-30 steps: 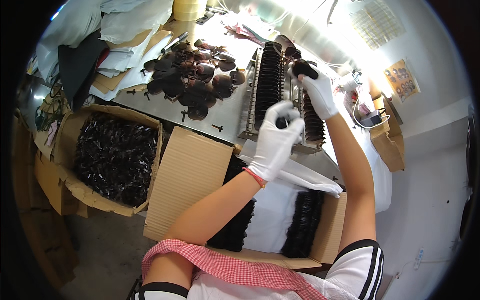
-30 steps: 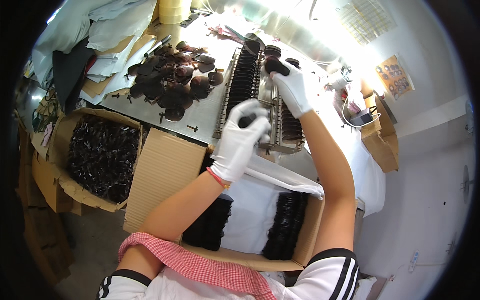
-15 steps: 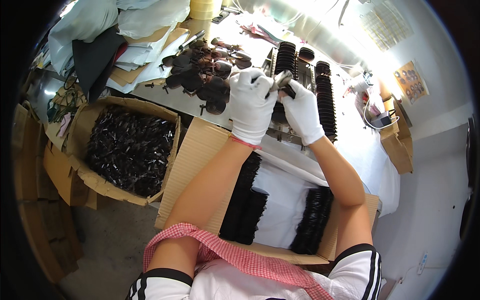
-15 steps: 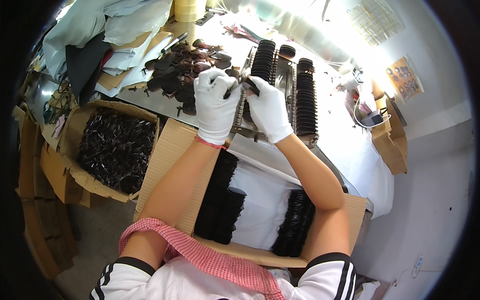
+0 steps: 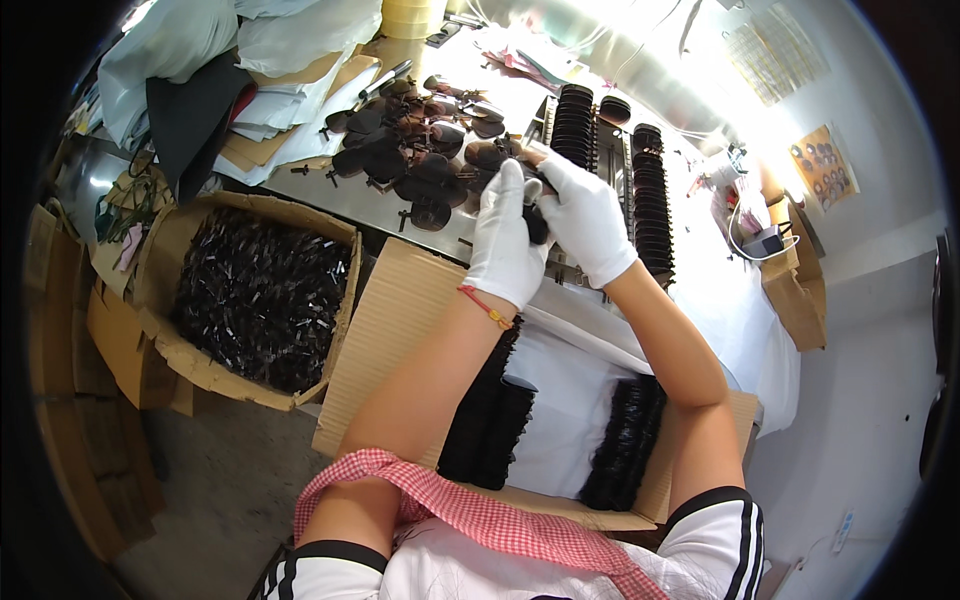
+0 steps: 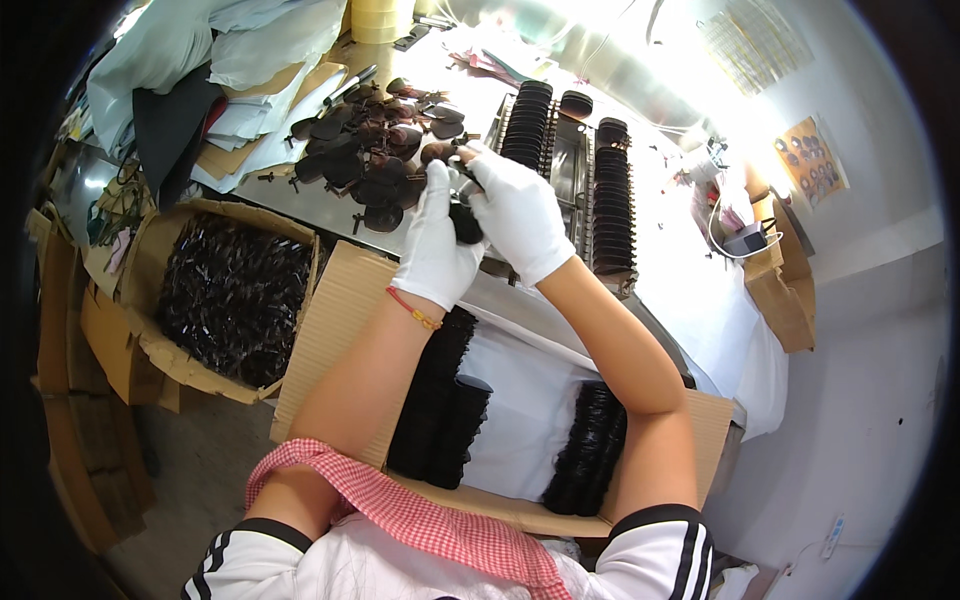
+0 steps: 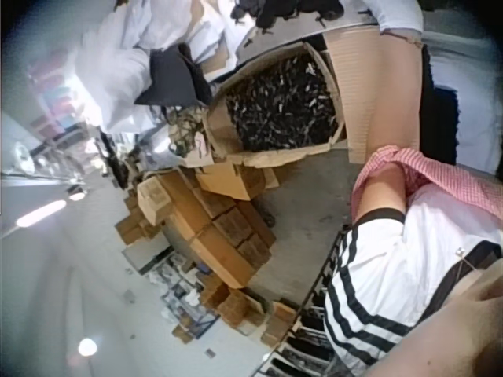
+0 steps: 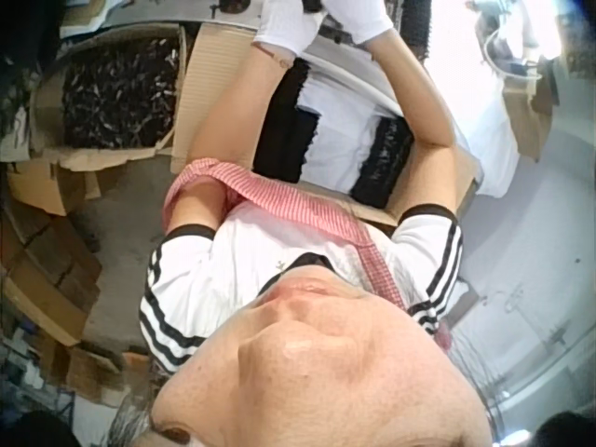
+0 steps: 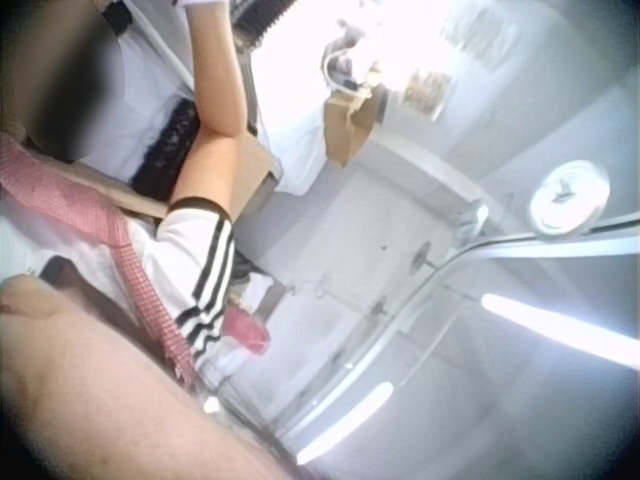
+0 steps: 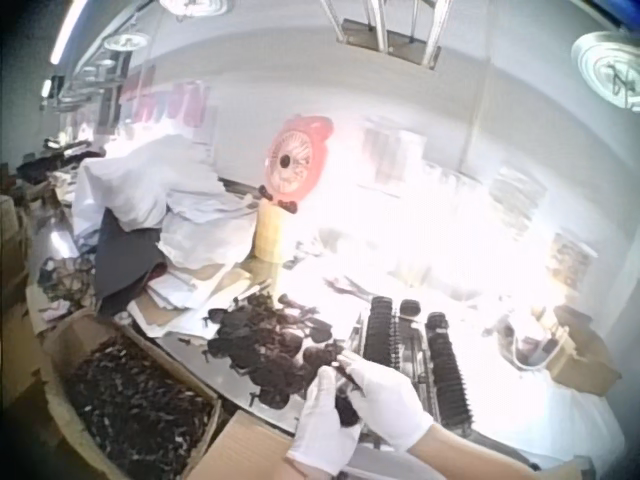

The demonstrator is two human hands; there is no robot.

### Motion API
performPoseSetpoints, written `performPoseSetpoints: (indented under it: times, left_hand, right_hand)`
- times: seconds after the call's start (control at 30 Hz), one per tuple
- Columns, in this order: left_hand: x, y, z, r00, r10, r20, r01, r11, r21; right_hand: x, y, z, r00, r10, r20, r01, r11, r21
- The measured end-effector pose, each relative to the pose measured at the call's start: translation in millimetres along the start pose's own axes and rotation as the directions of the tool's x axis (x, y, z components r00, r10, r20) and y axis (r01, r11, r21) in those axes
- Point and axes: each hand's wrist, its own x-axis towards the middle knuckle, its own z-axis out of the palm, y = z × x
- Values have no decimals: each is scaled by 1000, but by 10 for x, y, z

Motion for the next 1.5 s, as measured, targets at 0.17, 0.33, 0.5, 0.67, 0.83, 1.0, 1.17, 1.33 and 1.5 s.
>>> performPoseSetpoints:
  times: [0.17,0.33,0.5,0.67,0.83,1.0,1.17,1.33,1.5]
  left_hand:
    - [60,95,-170,994,-64,89,63,998,11]
    - [-79,63,-254,940,-215,265,269,945,-188]
    - [-327,-51,-302,918,-212,335,256,962,-93]
    - [-482,-78,-434,909,-261,325,240,965,104]
    - [-531,-180,-433,911,-304,280,263,949,172]
    - [-635,-228,-314,931,-307,196,274,945,178]
    - [-731,-271,-201,969,-193,157,145,952,271]
    - [-806,-594,-142,948,-134,287,100,986,132]
    - [-1143,-1068,-279,918,-283,279,188,928,322]
  right_hand:
    - [-45,240,-247,946,-86,313,21,978,208]
    - [442,1293,-248,865,495,-78,-465,851,246]
    - [685,2402,-98,802,590,93,-583,739,338]
    - [778,2710,194,763,614,200,-622,613,487]
    - [666,2628,480,926,343,-160,-375,890,-259]
    - [697,2355,377,977,195,82,-68,660,-748]
    - [350,1476,-168,940,259,-223,-293,946,-138]
    - [-898,433,-698,895,405,187,-443,753,486]
    - [-1913,-52,-830,978,175,112,-161,980,-121]
